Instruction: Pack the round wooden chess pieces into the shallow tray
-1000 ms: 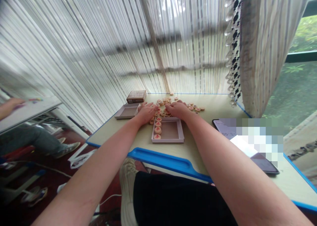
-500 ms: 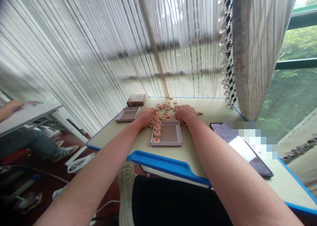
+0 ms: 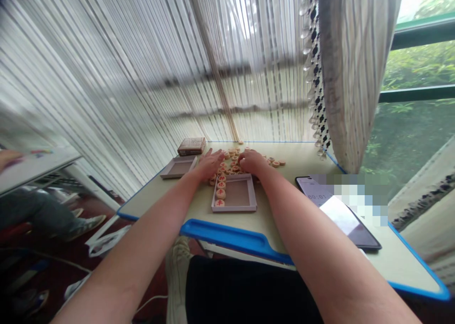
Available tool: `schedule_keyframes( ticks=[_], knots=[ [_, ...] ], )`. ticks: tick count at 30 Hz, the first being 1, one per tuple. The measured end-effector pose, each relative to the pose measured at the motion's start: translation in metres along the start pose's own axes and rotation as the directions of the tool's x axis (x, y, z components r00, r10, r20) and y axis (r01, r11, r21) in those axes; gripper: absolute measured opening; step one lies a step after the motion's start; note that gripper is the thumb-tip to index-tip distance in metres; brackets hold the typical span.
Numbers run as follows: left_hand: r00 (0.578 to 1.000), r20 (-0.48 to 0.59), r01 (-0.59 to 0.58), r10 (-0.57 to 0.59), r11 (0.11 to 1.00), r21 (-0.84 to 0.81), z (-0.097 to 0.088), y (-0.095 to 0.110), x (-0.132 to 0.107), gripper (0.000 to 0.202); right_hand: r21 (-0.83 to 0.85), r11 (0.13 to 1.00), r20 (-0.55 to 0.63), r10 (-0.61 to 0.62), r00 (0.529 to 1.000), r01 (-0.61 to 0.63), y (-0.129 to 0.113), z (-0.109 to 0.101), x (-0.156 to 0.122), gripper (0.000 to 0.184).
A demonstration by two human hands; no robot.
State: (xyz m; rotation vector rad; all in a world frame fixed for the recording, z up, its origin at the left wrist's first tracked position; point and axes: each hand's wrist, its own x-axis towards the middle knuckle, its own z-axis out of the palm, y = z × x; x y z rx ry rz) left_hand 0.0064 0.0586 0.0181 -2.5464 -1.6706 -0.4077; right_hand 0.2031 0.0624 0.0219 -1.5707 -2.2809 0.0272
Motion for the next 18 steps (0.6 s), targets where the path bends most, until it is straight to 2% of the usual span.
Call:
schedule_keyframes(
  ticks=[4,7,11,14,18],
  knots=[
    [0.999,0.042,0.021,-0.019,0.999,-0.04,-0.001,-0.001,-0.001,0.053,0.054,0.997,-0.035,0.052,0.998,-0.05,-0.001,-0.002,-0.002,0.03],
    [1.0,0.003,0.009,-0.009,1.0,-0.025,-0.003,0.001,-0.001,0.052,0.05,0.997,-0.115,0.069,0.991,-0.064,0.002,-0.001,-0.003,0.03],
    [0.997,-0.077,0.013,-0.014,1.0,-0.006,-0.003,0.003,0.001,0.05,0.031,0.999,-0.048,-0.021,0.999,0.022,0.006,0.001,-0.004,0.028],
    [0.999,-0.035,0.023,-0.024,1.0,-0.015,0.0,0.005,0.003,0.051,-0.014,0.998,0.002,-0.057,0.998,0.057,0.005,0.0,-0.005,0.028],
    [0.999,0.015,-0.03,0.031,0.999,-0.017,0.003,0.011,0.007,0.051,-0.039,0.998,-0.037,-0.056,0.998,0.055,0.0,-0.001,-0.006,0.027]
  ],
)
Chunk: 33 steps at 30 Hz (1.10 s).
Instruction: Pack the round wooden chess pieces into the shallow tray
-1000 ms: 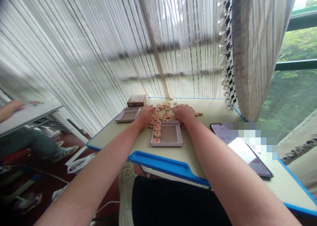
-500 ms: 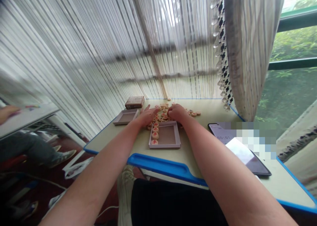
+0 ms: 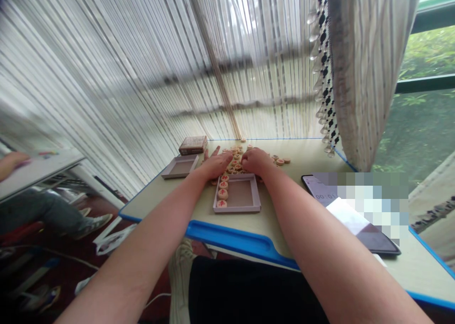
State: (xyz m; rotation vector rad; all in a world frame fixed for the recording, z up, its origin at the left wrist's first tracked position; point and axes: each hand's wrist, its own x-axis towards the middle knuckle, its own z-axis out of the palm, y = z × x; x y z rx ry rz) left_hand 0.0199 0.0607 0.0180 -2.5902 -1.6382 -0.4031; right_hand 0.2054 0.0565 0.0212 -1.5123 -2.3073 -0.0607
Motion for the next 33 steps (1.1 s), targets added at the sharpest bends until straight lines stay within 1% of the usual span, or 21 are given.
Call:
schedule_keyframes(
  ticks=[3,6,9,12,14,16,19,21,23,26,30,33],
  knots=[
    [1.0,-0.019,-0.012,0.012,1.0,-0.01,-0.001,0.003,0.001,0.05,0.011,1.0,-0.037,0.012,0.999,-0.011,0.001,0.001,0.0,0.03],
    [0.997,-0.082,0.005,-0.008,0.999,-0.038,-0.004,0.001,-0.001,0.051,0.053,0.998,0.003,0.013,1.0,-0.013,0.005,0.003,0.001,0.03],
    [0.993,-0.113,0.032,-0.037,0.999,-0.043,-0.007,-0.001,-0.004,0.056,0.08,0.997,0.046,-0.016,0.999,0.012,0.009,0.003,0.002,0.029],
    [0.984,-0.17,0.045,-0.054,0.997,-0.057,-0.009,-0.001,-0.007,0.058,0.06,0.998,0.076,-0.024,0.997,0.02,0.01,0.0,0.0,0.028],
    [0.977,-0.204,0.051,-0.064,0.996,-0.066,-0.008,-0.001,-0.006,0.057,0.02,1.0,0.058,0.008,0.998,-0.009,0.009,0.0,-0.001,0.027],
    [0.981,-0.185,0.051,-0.062,0.997,-0.06,-0.005,-0.001,-0.004,0.053,-0.013,1.0,-0.002,0.027,1.0,-0.027,0.009,0.0,-0.001,0.029],
    [0.997,-0.073,0.027,-0.03,0.999,-0.042,0.0,0.0,0.0,0.05,-0.001,1.0,-0.085,0.013,0.996,-0.014,0.01,0.003,-0.001,0.031],
    [1.0,-0.025,-0.007,0.006,0.999,-0.035,0.002,0.0,0.002,0.049,0.016,1.0,-0.1,0.001,0.995,0.0,0.011,0.005,0.0,0.03],
    [0.999,-0.026,-0.038,0.037,0.999,-0.032,0.002,0.001,0.003,0.05,0.009,1.0,-0.113,0.01,0.994,-0.009,0.011,0.005,0.0,0.03],
    [0.998,-0.049,-0.048,0.046,0.998,-0.041,-0.001,0.003,0.001,0.055,-0.015,0.997,-0.144,0.072,0.987,-0.075,0.012,0.004,-0.001,0.03],
    [0.996,-0.059,-0.074,0.07,0.995,-0.063,-0.002,0.007,-0.002,0.058,-0.017,0.993,-0.139,0.11,0.984,-0.113,0.012,0.001,-0.003,0.029],
    [0.995,-0.072,-0.081,0.075,0.994,-0.071,-0.002,0.009,-0.004,0.06,-0.01,0.991,-0.19,0.128,0.973,-0.133,0.012,-0.001,-0.004,0.03]
  ],
)
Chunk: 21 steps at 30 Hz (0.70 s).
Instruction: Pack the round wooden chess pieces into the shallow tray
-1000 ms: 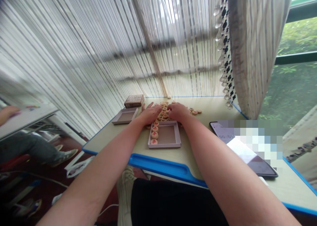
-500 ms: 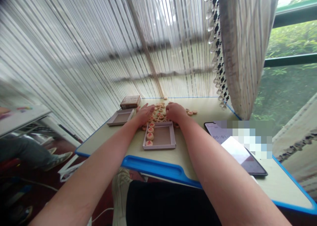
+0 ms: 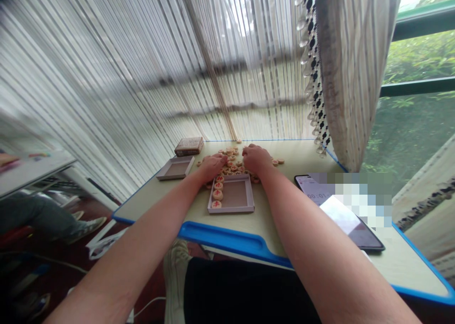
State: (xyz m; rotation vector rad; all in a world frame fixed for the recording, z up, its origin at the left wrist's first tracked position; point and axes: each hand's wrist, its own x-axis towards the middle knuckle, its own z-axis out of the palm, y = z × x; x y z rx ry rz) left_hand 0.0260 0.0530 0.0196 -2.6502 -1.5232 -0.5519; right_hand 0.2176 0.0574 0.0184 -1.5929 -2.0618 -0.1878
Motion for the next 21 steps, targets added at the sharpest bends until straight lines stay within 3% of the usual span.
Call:
schedule_keyframes(
  ticks=[4,9,15,21],
  knots=[
    [0.999,0.016,0.045,-0.045,0.998,-0.032,0.0,-0.001,-0.001,0.062,0.098,0.985,-0.113,0.153,0.982,-0.142,0.002,-0.001,0.004,0.031],
    [0.993,0.028,0.112,-0.111,0.992,-0.062,0.004,-0.008,0.003,0.067,0.367,0.859,-0.11,0.421,0.9,-0.357,0.013,-0.003,0.012,0.032],
    [0.982,0.035,0.19,-0.188,0.98,-0.068,0.008,-0.013,0.007,0.072,0.437,0.763,-0.092,0.565,0.82,-0.476,0.025,-0.003,0.01,0.031],
    [0.992,0.004,0.126,-0.126,0.991,-0.043,0.009,-0.013,0.006,0.062,0.46,0.69,-0.113,0.669,0.734,-0.559,0.03,-0.007,0.01,0.035]
  ],
)
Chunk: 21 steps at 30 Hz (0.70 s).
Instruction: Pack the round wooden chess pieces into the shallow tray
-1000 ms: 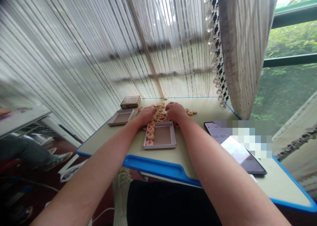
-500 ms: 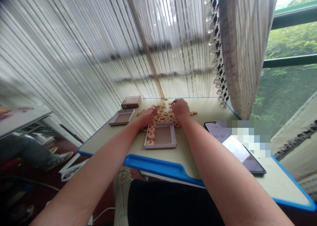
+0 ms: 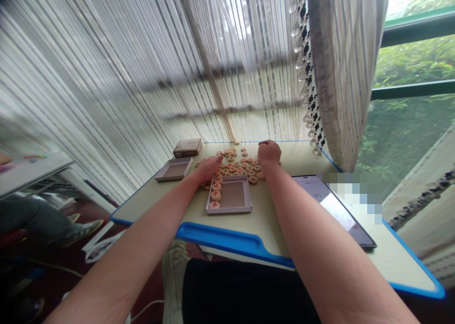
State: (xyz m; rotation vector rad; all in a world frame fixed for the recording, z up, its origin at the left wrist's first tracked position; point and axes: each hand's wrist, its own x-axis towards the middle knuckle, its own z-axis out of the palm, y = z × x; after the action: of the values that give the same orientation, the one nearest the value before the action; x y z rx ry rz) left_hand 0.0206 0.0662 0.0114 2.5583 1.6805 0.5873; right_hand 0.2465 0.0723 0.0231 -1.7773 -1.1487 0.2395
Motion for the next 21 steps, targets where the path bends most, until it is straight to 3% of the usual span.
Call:
schedule_keyframes(
  ticks=[3,7,13,21],
  knots=[
    [0.996,-0.072,-0.06,0.059,0.998,-0.023,0.0,-0.001,0.0,0.057,-0.231,0.972,0.034,-0.031,0.999,0.038,0.001,-0.003,-0.003,0.034],
    [0.994,-0.084,-0.072,0.069,0.997,-0.031,-0.005,0.002,-0.004,0.055,-0.524,0.821,0.226,-0.122,0.966,0.226,-0.001,-0.003,-0.012,0.033],
    [0.998,-0.049,-0.041,0.042,0.999,0.03,-0.013,0.008,-0.012,0.058,-0.521,0.779,0.312,-0.207,0.927,0.349,-0.004,0.001,-0.018,0.034],
    [0.99,-0.101,-0.094,0.094,0.996,0.007,-0.01,0.005,-0.015,0.051,-0.503,0.801,0.328,-0.17,0.929,0.324,-0.003,-0.001,-0.014,0.038]
  ],
)
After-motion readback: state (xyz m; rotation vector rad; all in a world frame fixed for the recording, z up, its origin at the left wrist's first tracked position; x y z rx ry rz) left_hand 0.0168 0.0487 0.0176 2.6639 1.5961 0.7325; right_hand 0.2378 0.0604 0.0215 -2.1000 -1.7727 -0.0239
